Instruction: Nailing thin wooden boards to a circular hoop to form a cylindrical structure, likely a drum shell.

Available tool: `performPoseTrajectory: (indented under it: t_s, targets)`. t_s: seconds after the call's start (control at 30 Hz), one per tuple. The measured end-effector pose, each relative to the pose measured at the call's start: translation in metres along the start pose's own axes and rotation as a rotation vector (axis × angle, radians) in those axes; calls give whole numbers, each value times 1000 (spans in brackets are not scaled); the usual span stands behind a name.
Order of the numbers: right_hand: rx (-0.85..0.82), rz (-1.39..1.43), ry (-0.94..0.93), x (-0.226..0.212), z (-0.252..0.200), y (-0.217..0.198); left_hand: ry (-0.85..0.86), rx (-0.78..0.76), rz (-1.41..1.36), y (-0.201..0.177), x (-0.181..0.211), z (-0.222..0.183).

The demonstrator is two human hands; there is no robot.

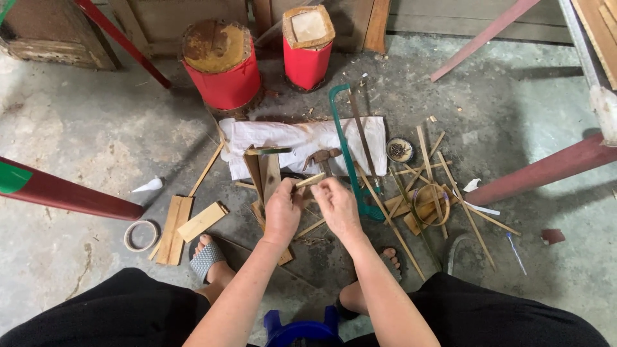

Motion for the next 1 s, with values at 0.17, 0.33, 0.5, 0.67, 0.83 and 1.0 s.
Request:
performPoseTrajectory:
  t_s: [0.17,0.33,0.5,0.67,0.83,1.0]
  targets:
    - [24,-160,-126,-25,-4,-5,234,29,78,10,-2,-1]
    - [164,-491,-287,-36,-11,-2,355,103,206,3,16,-2]
    - [81,-211,-198,-46,-5,-18,345,115,242,11,4,-5]
    - [191,-350,-222,-39,-7,-6,330,142,304,2,20,-4]
    - [272,-481,-296,-52,-8,-12,312,156,333,-6,33,-7]
    - [-46,140,-37,-22,5,-14,136,-108,-272,14,8,4]
Point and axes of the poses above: each hand's wrist, its own z-axis towards the middle knuckle, its own y-axis out of the palm, x = y × z, the point moved 9 cm from there along z, towards the middle knuckle, and after that the axes turned 2 degrees about y, right-handed, at the moved point
